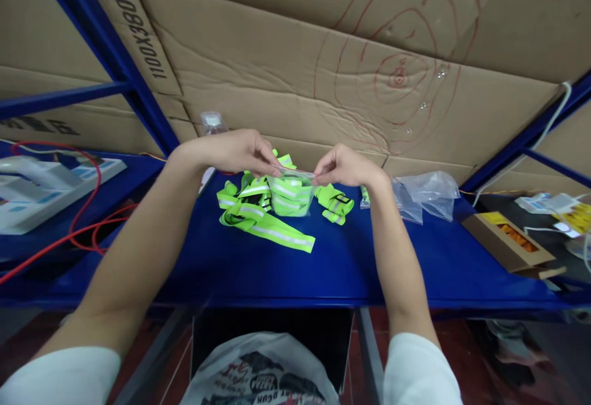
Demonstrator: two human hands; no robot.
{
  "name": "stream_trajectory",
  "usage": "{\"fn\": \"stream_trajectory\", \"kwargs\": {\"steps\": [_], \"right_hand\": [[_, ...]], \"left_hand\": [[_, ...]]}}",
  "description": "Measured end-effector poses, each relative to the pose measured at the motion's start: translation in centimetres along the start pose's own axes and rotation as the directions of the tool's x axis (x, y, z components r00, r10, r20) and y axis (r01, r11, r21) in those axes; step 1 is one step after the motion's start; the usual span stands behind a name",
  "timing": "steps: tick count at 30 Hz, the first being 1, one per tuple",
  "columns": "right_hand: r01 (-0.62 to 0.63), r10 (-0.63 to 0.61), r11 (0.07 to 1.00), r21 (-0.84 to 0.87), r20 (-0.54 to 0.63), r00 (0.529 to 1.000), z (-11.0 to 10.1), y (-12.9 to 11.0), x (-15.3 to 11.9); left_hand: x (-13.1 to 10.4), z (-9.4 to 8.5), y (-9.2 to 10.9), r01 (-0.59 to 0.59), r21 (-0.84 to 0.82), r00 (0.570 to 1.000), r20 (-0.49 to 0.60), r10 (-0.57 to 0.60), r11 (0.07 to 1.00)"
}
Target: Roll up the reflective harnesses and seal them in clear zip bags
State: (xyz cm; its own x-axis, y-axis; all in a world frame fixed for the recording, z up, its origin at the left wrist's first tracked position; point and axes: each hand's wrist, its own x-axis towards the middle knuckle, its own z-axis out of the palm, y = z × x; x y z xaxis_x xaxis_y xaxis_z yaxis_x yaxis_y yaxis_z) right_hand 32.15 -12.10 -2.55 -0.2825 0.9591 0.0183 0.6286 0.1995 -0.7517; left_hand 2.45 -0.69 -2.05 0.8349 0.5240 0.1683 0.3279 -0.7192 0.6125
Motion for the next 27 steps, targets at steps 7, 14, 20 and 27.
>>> {"fn": "stream_trajectory", "kwargs": {"steps": [7,14,20,27], "right_hand": [[-0.118,0.12,0.992,-0.035,0.061,0.991,-0.7,0.0,0.4],[-0.124,0.127,0.984,-0.129,0.017,0.992,-0.2,0.7,0.3],[-0.09,0.092,0.973,-0.215,-0.001,0.996,-0.6,-0.4,-0.7],[-0.076,0.082,0.967,-0.242,0.011,0.997,0.2,-1.4,-0.8]], "left_hand": [[0.0,-0.1,-1.5,0.043,-0.097,0.993,0.118,-0.031,0.994],[0.1,-0.1,-1.8,0.021,-0.012,0.995,0.103,-0.02,1.0],[-0.1,0.5,-0.6,-0.016,0.071,1.0,0.016,0.015,0.997],[0.1,1.0,0.2,-0.01,0.084,1.0,0.012,0.009,0.996]]}}
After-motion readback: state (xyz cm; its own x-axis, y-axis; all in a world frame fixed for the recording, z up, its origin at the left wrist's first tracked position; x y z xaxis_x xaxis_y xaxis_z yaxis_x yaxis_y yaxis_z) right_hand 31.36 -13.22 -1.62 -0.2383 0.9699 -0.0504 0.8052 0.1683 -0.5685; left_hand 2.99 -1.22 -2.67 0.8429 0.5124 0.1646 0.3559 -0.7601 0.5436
